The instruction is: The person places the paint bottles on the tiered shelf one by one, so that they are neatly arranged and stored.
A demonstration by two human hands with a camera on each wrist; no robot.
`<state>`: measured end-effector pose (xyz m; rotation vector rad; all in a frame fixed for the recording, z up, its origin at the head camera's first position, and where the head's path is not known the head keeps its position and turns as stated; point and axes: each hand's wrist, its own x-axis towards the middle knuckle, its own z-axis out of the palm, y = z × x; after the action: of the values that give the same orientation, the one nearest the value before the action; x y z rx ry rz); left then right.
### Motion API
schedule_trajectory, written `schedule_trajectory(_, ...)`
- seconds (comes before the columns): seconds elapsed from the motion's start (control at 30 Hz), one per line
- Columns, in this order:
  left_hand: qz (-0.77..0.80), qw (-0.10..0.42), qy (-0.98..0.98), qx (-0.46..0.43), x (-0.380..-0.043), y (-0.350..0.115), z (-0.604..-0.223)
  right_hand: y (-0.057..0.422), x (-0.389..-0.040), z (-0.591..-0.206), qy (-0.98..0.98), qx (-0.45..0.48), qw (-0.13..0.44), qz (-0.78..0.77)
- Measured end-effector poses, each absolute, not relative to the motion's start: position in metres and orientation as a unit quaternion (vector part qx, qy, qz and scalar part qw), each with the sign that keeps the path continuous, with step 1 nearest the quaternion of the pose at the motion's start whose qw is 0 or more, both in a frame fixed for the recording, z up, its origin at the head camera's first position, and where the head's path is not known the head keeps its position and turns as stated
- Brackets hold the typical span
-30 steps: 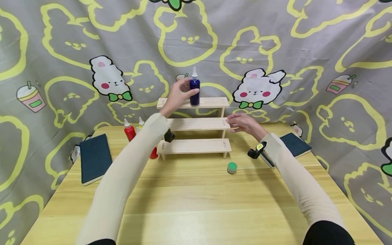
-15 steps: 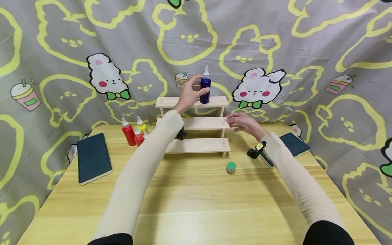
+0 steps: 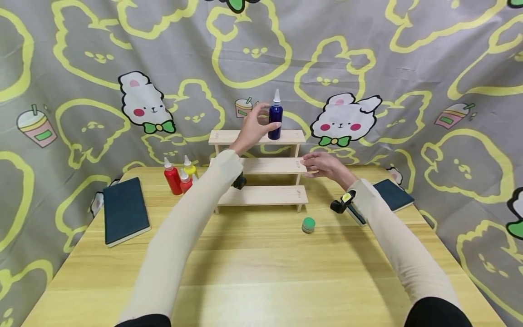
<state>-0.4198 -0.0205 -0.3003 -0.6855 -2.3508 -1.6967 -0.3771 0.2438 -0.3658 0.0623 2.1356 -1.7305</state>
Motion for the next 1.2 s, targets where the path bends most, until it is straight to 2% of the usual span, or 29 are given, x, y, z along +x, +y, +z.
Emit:
schedule_trajectory(0.23, -0.536, 0.068, -0.807, -0.239, -0.405, -0.048, -0.287, 0.246, -0.378, -0.365, 0.762, 0.03, 0.189, -0.618)
schedule_trajectory(0.6, -0.478, 0.105, -0.831, -0.264, -0.358, -0.121, -0.284, 0.245, -0.377, -0.367, 0.762, 0.029, 0.192, -0.617)
schedule_trajectory(0.93, -0.411, 0.149, -0.869, -0.232, -0.323, -0.194, -0.319, 0.245, -0.377, -0.367, 0.758, 0.028, 0.19, -0.623)
schedule_trajectory(1.1, -0.405, 0.151, -0.875, -0.219, -0.308, -0.22, -0.341, 0.244, -0.378, -0.369, 0.758, 0.028, 0.19, -0.623)
schedule_trajectory(1.2, -0.407, 0.17, -0.872, -0.212, -0.302, -0.231, -0.354, 0.243, -0.379, -0.37, 0.76, 0.028, 0.192, -0.62)
